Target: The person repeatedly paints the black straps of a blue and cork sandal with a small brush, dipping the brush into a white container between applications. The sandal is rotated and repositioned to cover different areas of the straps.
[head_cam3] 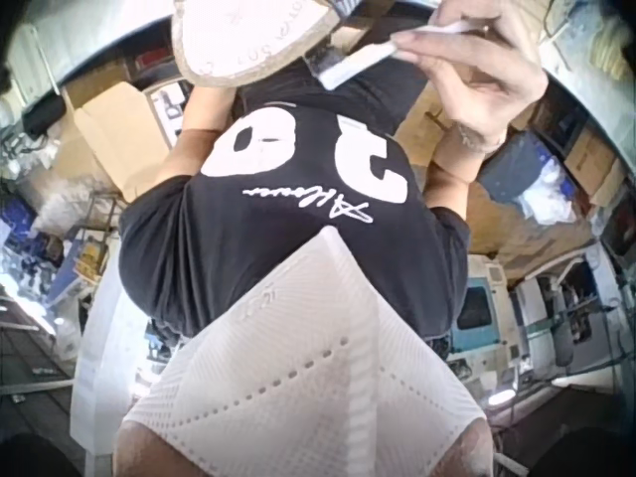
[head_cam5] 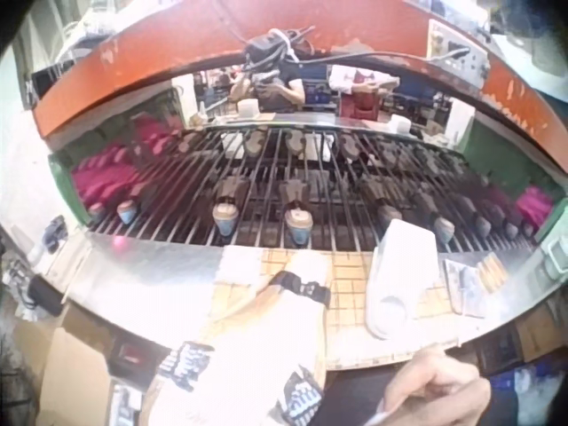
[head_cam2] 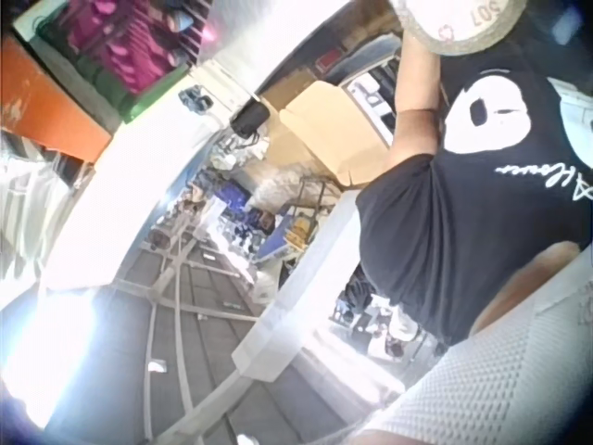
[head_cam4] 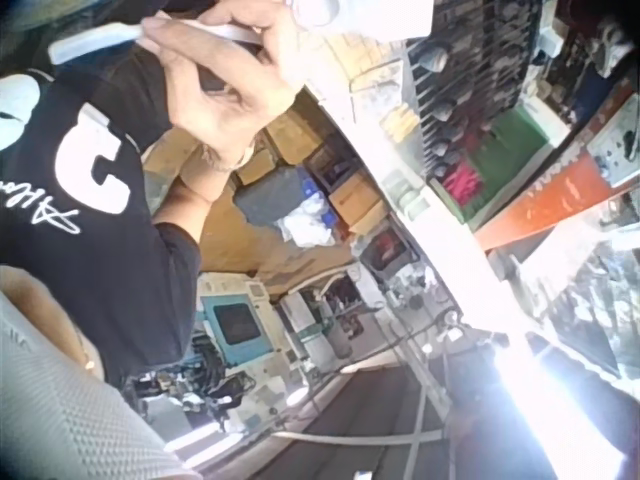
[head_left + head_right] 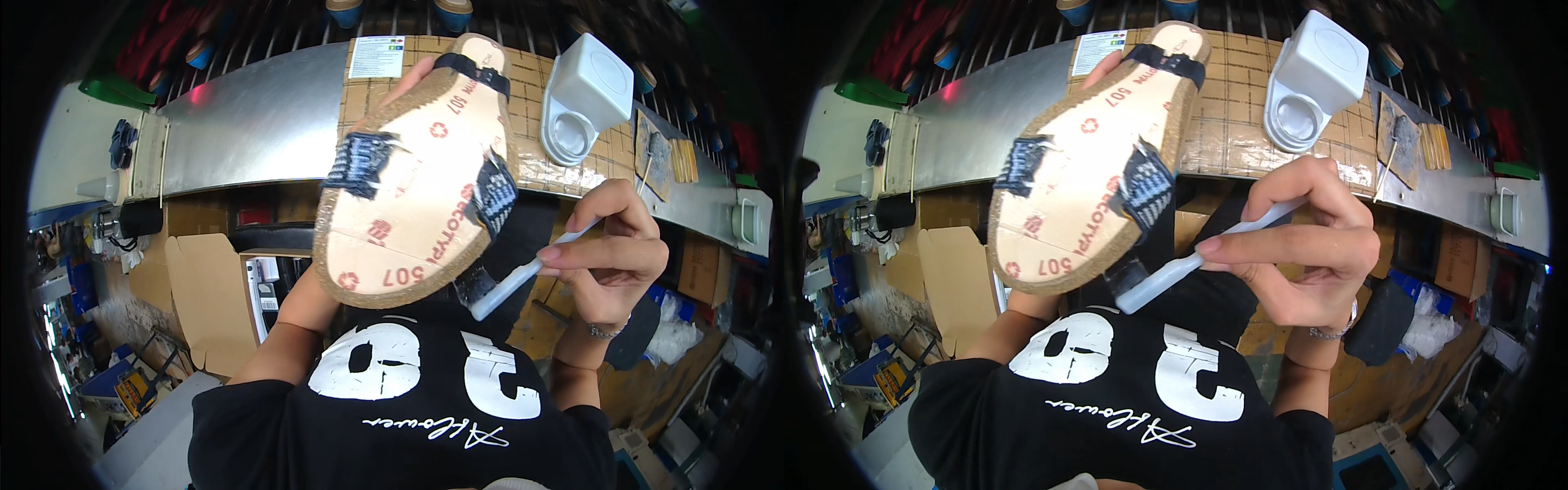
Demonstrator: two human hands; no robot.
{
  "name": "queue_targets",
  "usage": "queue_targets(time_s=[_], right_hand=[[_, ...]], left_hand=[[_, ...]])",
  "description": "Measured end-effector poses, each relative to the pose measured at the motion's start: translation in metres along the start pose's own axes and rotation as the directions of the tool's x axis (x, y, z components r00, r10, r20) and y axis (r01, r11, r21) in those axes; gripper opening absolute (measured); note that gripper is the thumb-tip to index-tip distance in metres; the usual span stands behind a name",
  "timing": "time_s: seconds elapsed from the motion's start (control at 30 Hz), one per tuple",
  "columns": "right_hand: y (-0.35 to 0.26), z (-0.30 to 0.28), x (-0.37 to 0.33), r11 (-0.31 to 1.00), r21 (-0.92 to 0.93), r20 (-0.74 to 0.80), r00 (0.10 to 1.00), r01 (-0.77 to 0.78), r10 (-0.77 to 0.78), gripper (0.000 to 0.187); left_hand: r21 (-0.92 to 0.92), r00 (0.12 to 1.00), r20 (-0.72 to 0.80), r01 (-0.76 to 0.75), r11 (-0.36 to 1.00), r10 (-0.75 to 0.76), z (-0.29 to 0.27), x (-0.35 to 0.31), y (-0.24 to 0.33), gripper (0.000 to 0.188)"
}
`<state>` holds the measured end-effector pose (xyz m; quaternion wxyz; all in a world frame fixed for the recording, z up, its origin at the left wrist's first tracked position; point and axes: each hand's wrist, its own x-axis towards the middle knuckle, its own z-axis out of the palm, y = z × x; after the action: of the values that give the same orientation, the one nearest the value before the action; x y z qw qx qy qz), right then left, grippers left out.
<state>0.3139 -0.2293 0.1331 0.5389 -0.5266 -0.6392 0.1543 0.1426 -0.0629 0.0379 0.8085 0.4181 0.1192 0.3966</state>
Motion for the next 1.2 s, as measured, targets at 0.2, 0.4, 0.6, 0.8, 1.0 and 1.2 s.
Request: queue_targets(time_s=[0.2, 0.4, 0.6, 0.8, 1.0, 1.2], right_hand=[[0.007, -0.004, -0.001, 0.998, -0.006, 0.020, 0.998, -0.066, 0.066, 0.027], [-0.015, 0.004, 0.003, 0.986, 0.051, -0.241, 0.956, -0.159, 0.167, 0.024], [-0.027, 0.019, 0.010, 0.941, -0.336, -0.292, 0.955, -0.045, -0.059, 0.025], [-0.037, 0.028, 0.004, 0.959, -0.264, -0.237, 0.970, -0.106, 0.042, 0.026], [-0.040, 0.033, 0.000, 0.934, -0.340, -0.268, 0.963, -0.110, 0.016, 0.027], [-0.045, 0.037, -0.003, 0.898, -0.423, -0.272, 0.962, -0.119, -0.001, 0.028]], left_hand=[[0.027, 0.995, -0.047, -0.083, 0.996, 0.084, 0.012, -0.013, 0.008, 0.068], [0.822, 0.890, 0.078, -0.312, 0.477, 0.449, 0.008, -0.005, 0.002, 0.066], [0.869, 0.746, 0.210, -0.438, 0.228, 0.632, 0.018, 0.002, -0.001, 0.072], [0.904, 0.645, 0.267, -0.425, 0.047, 0.716, 0.016, 0.001, 0.001, 0.072], [0.913, 0.598, 0.286, -0.408, -0.022, 0.749, 0.017, 0.002, 0.003, 0.070], [0.920, 0.572, 0.285, -0.389, -0.052, 0.769, 0.019, 0.004, 0.003, 0.069]])
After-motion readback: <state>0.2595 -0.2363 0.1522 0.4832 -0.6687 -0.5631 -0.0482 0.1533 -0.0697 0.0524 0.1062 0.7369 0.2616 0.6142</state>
